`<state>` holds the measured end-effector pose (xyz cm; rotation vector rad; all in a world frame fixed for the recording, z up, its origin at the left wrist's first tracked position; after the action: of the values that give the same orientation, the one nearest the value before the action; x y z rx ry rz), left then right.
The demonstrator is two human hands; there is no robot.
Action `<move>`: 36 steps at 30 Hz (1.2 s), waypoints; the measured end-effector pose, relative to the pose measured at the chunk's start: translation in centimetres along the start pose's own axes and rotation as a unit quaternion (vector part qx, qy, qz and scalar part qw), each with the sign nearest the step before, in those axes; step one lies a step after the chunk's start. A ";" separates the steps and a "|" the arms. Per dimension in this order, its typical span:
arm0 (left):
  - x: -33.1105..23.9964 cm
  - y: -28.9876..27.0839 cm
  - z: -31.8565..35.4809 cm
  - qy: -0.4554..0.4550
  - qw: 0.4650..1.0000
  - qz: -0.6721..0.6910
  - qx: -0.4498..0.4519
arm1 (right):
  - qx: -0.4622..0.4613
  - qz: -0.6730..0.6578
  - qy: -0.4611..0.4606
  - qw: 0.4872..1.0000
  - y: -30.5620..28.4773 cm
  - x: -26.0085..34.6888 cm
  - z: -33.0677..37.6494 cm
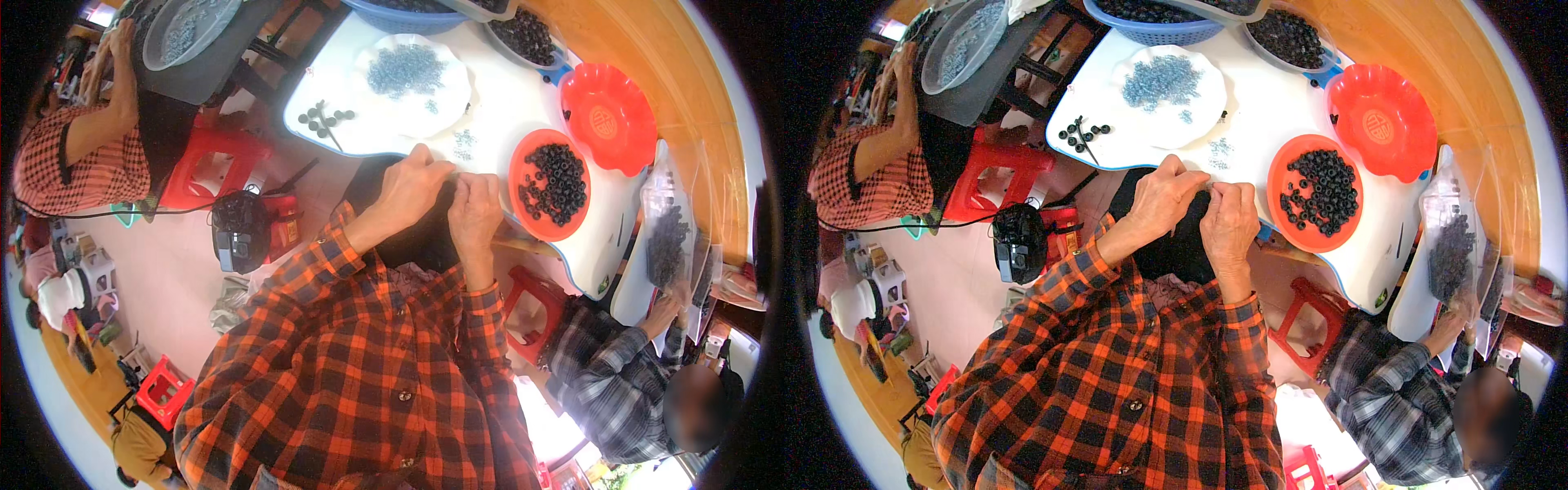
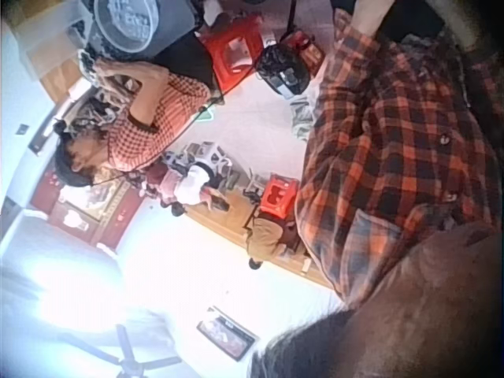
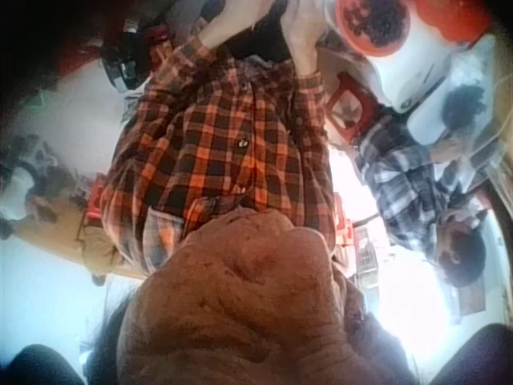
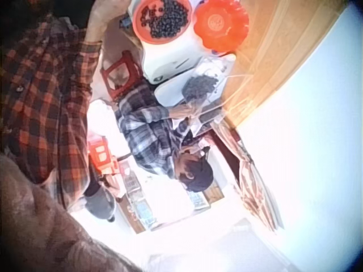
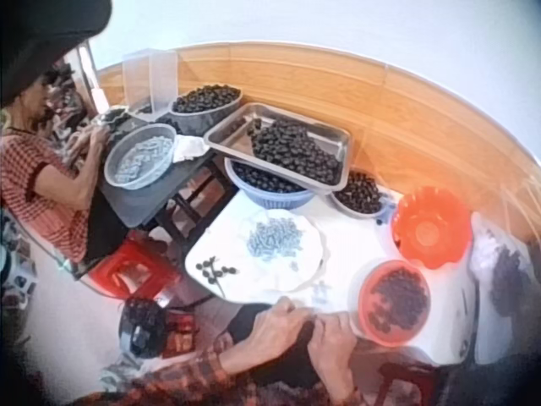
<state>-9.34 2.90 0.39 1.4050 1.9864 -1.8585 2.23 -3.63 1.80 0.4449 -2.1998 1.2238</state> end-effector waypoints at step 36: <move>-14.8 10.5 -5.6 0.260 0.962 -0.062 0.063 | -0.183 -0.075 0.169 0.966 -12.1 -4.0 7.8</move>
<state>8.76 -2.20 3.01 2.0232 2.2507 -1.8315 9.37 -16.61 4.07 0.2242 -1.9942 0.7275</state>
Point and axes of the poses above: each hand's wrist, its own z-axis away from the middle knuckle, its own y-axis out of the palm, x = y × z, the point moved 6 cm from there along -z, towards the middle knuckle, and after that the axes turned 7 degrees about -z, right-handed, at the moved point
